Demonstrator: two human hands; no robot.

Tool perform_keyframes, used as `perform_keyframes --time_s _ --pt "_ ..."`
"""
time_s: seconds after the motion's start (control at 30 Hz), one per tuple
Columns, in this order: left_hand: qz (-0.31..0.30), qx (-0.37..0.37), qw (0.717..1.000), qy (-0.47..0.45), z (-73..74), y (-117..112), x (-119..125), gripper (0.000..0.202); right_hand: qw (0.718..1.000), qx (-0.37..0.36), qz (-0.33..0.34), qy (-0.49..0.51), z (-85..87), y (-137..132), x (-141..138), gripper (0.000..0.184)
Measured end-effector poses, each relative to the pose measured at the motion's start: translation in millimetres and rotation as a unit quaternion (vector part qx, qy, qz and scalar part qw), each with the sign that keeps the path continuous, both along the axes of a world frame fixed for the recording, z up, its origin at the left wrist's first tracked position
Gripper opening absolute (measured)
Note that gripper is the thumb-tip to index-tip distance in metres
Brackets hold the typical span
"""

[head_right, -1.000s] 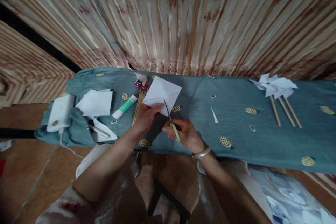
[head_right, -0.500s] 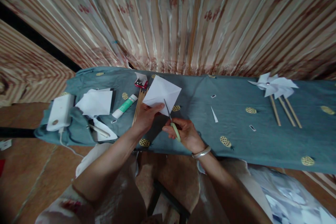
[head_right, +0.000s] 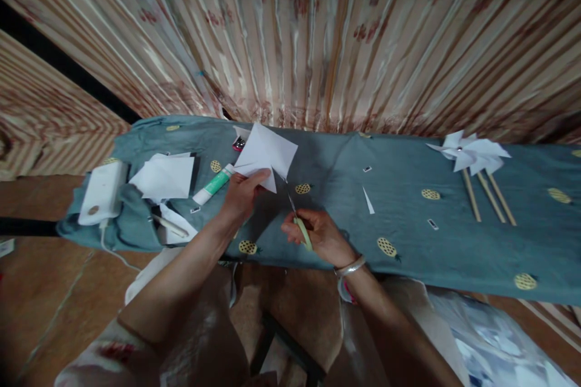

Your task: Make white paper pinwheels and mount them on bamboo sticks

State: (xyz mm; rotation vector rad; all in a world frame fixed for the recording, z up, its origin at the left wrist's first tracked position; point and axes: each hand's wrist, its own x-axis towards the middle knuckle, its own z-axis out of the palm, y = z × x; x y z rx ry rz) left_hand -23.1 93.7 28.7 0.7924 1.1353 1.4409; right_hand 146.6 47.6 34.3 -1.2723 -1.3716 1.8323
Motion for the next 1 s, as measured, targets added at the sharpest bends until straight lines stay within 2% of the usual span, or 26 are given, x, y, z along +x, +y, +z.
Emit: perform_keyframes --time_s 0.13,0.23,0.33,0.43,0.57,0.77,1.0 --pt "0.011 -0.010 1.000 -0.001 1.5 4 -9 0.018 0.999 0.025 -0.020 -0.022 -1.2 4 11 0.048" --pt "-0.010 0.008 1.000 0.003 2.5 2 -10 0.017 0.990 0.062 -0.122 -0.026 -3.6 10 22 0.048" --pt "-0.048 0.018 0.998 0.037 0.4 -3 -8 0.016 0.969 0.102 -0.227 0.001 -4.4 20 34 0.046" --pt "-0.112 0.004 0.990 0.081 -5.2 -6 -7 0.010 0.952 0.127 -0.276 0.024 -3.0 29 42 0.041" --pt "-0.190 -0.003 0.971 0.147 -8.6 -8 -7 0.006 0.954 0.136 -0.267 0.027 -1.9 37 43 0.037" --pt "-0.200 -0.015 0.959 0.200 1.9 -11 -4 0.005 0.960 0.116 -0.255 0.029 -7.1 39 35 0.039" --pt "-0.188 -0.089 0.974 0.086 6.6 -8 -5 0.013 0.962 0.095 -0.254 0.037 -9.8 38 33 0.045"
